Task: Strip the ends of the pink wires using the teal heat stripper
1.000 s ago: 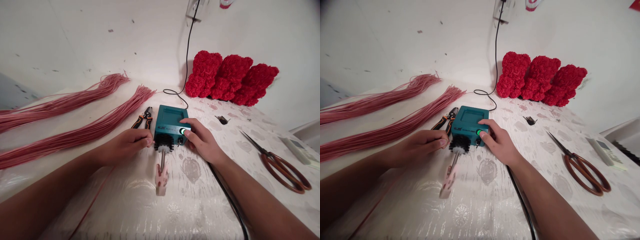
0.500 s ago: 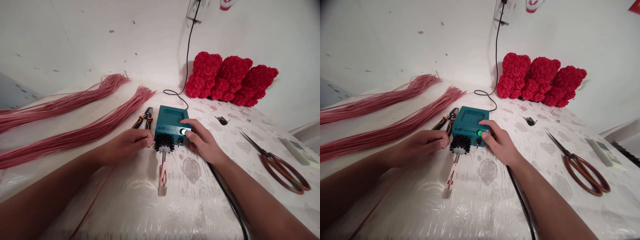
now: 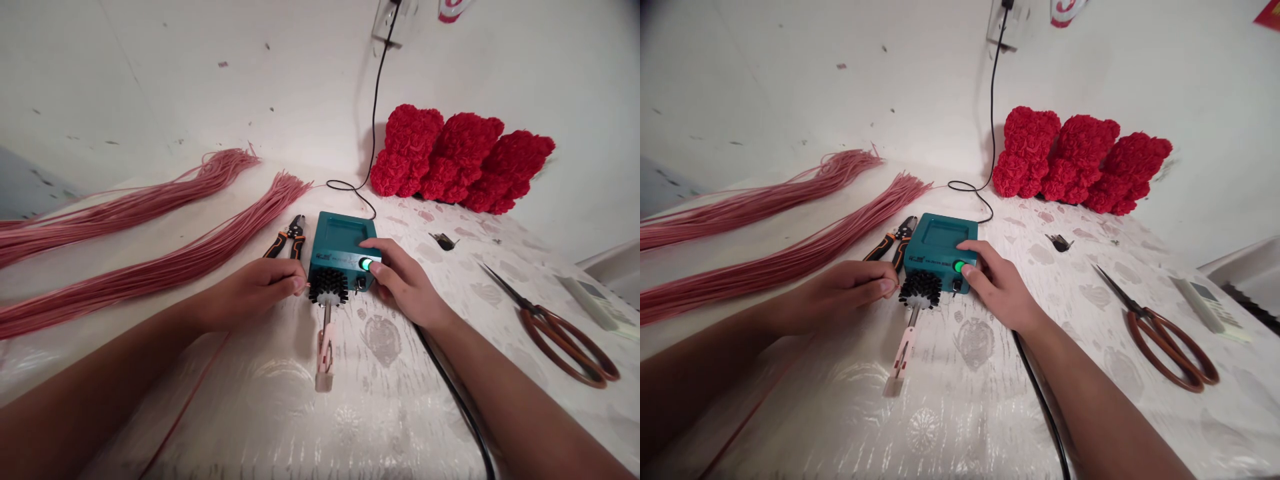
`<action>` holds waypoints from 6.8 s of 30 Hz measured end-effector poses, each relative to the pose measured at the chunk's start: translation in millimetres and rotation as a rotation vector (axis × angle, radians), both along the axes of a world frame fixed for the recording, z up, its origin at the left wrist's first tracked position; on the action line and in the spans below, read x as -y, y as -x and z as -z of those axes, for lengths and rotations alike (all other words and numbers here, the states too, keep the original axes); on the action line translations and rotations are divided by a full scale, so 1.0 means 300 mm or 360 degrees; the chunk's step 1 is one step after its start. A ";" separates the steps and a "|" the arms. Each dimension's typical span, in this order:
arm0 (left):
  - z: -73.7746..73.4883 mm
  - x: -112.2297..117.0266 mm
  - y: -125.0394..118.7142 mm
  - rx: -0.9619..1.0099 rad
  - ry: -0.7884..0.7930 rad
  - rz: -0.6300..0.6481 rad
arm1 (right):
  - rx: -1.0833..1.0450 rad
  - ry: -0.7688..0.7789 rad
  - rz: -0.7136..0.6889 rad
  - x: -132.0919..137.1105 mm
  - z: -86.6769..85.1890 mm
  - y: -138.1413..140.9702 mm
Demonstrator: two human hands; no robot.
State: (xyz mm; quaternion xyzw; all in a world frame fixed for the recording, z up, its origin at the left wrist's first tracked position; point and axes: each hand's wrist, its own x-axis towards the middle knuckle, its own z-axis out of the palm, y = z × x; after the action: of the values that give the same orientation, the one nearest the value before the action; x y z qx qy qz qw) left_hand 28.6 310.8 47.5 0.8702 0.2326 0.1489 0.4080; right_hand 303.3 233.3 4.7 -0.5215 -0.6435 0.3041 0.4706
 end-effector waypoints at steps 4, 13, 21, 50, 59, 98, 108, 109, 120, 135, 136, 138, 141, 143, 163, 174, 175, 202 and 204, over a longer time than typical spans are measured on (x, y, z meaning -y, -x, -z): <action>-0.003 0.002 0.000 -0.0013 0.0003 -0.0005 | -0.0003 -0.0023 0.0000 0.000 0.003 -0.001; 0.002 -0.003 0.001 -0.0046 0.0020 -0.0015 | -0.0026 -0.0002 -0.0028 -0.002 0.000 -0.001; 0.007 -0.006 0.008 -0.0059 0.0029 -0.0014 | -0.0046 0.0022 -0.0047 0.004 -0.004 0.000; 0.018 -0.013 0.013 -0.0047 0.0007 -0.0030 | 0.0333 -0.0086 0.0103 0.018 -0.029 0.032; 0.018 -0.015 0.011 -0.0041 0.0017 -0.0019 | 0.0347 -0.0080 0.0103 0.017 -0.025 0.028; -0.023 0.000 0.017 0.0009 -0.0040 -0.0135 | -0.0353 0.0044 0.0026 -0.023 0.017 0.044; -0.122 0.533 0.183 -0.0029 -0.0269 -0.0563 | -0.0502 -0.0415 0.0518 0.295 -0.095 0.056; -0.091 0.602 0.188 0.0025 -0.0241 -0.0615 | -0.0517 -0.0387 0.0560 0.369 -0.079 0.080; 0.042 0.947 0.147 0.0293 0.0083 -0.0842 | -0.1453 -0.0236 0.0101 0.796 0.115 0.357; 0.107 0.967 0.154 0.0284 0.0241 -0.0730 | -0.1717 -0.0096 0.0562 0.773 0.150 0.359; 0.109 0.969 0.154 0.0286 0.0224 -0.0734 | -0.1638 -0.0079 0.0530 0.774 0.150 0.369; 0.113 0.972 0.153 0.0280 0.0175 -0.0735 | -0.1452 -0.0066 0.0486 0.784 0.155 0.390; 0.124 0.976 0.147 0.0267 0.0104 -0.0725 | -0.1111 -0.0072 0.0441 0.809 0.168 0.423; 0.135 0.976 0.142 0.0260 0.0070 -0.0705 | -0.0862 -0.0041 0.0349 0.822 0.173 0.446; 0.211 0.962 0.100 0.0353 -0.0102 -0.0947 | -0.0377 -0.0215 0.0278 0.836 0.223 0.487; 0.174 0.979 0.108 0.0300 0.0160 -0.0981 | -0.0547 -0.0233 0.0239 0.832 0.202 0.479; 0.171 0.981 0.110 0.0298 0.0215 -0.0944 | -0.0578 -0.0208 0.0161 0.835 0.197 0.479; 0.177 1.005 0.096 0.0566 0.0460 -0.0667 | -0.1185 0.0067 -0.0048 0.883 0.121 0.517; 0.177 1.005 0.098 0.0532 0.0331 -0.0703 | -0.1109 0.0117 0.0028 0.886 0.117 0.520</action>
State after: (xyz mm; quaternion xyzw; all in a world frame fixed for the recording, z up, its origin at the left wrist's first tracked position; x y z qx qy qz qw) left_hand -0.6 9.2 -5.7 0.7155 0.3601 0.3508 0.4852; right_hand 147.3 -32.6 -30.3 -0.4086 -0.4281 0.4828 0.6455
